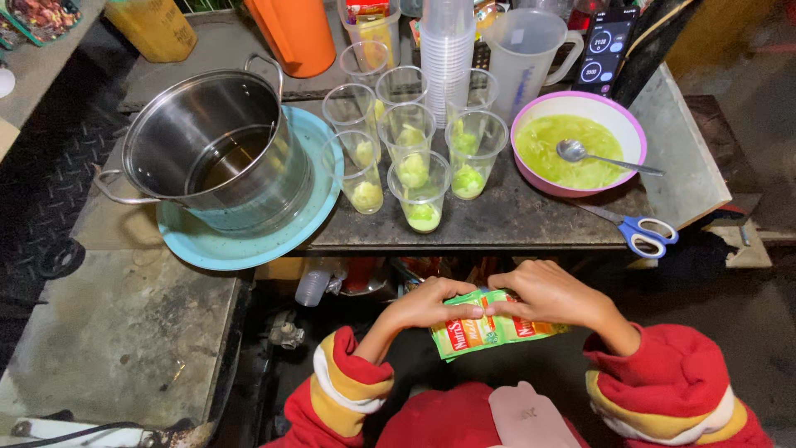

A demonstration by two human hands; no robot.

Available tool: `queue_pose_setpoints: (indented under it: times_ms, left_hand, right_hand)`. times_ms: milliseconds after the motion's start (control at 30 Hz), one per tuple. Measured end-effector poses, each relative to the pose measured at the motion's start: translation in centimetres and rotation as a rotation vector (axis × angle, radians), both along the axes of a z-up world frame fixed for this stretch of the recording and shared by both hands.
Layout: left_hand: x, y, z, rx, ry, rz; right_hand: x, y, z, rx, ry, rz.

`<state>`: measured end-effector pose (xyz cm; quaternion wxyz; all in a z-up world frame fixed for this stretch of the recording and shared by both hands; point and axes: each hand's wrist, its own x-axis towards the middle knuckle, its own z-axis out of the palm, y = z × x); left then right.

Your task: The person prepares multiple drinks in plastic cups by cutting open packets, pouring the powder into the cups, and then adding a liquid from a pot using a ladle.

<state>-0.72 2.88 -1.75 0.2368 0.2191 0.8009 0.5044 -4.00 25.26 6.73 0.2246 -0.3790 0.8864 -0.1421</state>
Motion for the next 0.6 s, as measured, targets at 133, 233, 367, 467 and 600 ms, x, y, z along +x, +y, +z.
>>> queue_pose_setpoints:
  times_ms: [133, 233, 367, 467, 600]
  left_hand:
    - [0.6, 0.4, -1.4, 0.271, -0.206, 0.041]
    - [0.9, 0.6, -3.2, 0.489, -0.396, 0.09]
    - [0.9, 1.0, -4.4, 0.677, -0.55, 0.168]
    - [0.8, 1.0, -4.9, 0.683, -0.532, 0.17]
    - [0.9, 0.5, -5.4, 0.553, -0.437, 0.127]
  right_hand:
    - [-0.4, 0.4, -1.4, -0.088, -0.032, -0.002]
    - [-0.3, 0.6, -2.4, -0.165, -0.014, -0.031]
    - [-0.6, 0.7, -3.4, -0.218, 0.053, -0.081]
    - [-1.0, 0.6, -2.4, -0.232, -0.024, -0.057]
    - [-2.1, 1.3, -2.8, -0.132, -0.179, 0.024]
